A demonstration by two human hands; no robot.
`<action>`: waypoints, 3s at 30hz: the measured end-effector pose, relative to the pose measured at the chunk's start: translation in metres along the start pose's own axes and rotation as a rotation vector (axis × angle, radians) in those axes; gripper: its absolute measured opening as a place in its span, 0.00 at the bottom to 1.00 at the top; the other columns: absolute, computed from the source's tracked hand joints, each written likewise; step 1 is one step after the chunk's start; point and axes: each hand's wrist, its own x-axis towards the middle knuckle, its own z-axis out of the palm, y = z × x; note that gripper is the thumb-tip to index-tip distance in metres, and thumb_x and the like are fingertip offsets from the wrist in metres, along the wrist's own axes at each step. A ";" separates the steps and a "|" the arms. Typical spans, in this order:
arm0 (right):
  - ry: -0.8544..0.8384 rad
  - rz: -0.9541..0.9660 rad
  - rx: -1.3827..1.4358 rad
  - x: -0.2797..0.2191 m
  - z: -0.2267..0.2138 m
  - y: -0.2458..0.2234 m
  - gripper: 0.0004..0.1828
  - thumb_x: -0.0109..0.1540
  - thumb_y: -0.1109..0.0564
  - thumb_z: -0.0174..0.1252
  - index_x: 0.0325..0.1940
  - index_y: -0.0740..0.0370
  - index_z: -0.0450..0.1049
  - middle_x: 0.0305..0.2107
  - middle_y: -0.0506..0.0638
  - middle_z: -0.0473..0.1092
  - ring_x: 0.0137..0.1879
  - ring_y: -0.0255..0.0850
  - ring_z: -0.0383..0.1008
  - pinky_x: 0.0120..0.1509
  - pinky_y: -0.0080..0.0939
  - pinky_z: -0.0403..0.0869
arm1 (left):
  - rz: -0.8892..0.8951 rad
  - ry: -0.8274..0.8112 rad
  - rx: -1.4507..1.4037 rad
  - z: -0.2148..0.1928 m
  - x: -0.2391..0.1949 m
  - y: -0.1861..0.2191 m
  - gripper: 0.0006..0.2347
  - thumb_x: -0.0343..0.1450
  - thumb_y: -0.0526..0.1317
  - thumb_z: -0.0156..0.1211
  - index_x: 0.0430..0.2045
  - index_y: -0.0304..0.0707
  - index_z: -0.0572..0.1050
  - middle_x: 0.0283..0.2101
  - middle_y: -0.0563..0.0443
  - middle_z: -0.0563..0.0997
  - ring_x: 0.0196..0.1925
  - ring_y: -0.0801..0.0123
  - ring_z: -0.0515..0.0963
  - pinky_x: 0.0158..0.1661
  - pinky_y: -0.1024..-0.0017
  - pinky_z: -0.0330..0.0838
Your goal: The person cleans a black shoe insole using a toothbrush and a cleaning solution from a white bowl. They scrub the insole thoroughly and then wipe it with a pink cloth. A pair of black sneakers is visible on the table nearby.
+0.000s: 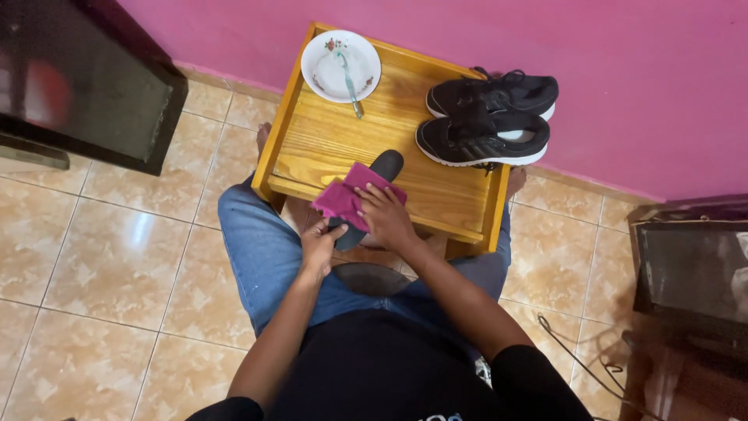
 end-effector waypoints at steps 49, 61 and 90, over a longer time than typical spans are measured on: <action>0.312 0.294 -0.296 0.036 0.022 0.077 0.11 0.60 0.42 0.60 0.44 0.40 0.76 0.38 0.42 0.67 0.41 0.41 0.76 0.39 0.40 0.76 | 0.060 0.040 0.150 0.018 -0.026 0.025 0.15 0.67 0.32 0.71 0.47 0.26 0.80 0.40 0.35 0.85 0.46 0.53 0.84 0.42 0.60 0.81; 0.175 0.047 0.012 0.006 0.030 0.045 0.21 0.57 0.41 0.65 0.53 0.40 0.79 0.41 0.46 0.70 0.42 0.49 0.77 0.42 0.50 0.77 | 0.028 -0.018 0.261 0.025 -0.011 -0.009 0.15 0.65 0.38 0.75 0.43 0.30 0.83 0.38 0.35 0.85 0.43 0.49 0.85 0.36 0.58 0.82; 0.321 0.510 -0.317 0.024 0.169 0.222 0.13 0.64 0.36 0.54 0.48 0.34 0.77 0.42 0.40 0.68 0.41 0.39 0.77 0.39 0.41 0.78 | 0.000 0.089 0.218 0.025 -0.028 0.010 0.10 0.65 0.37 0.74 0.38 0.39 0.85 0.36 0.37 0.85 0.41 0.52 0.85 0.38 0.60 0.81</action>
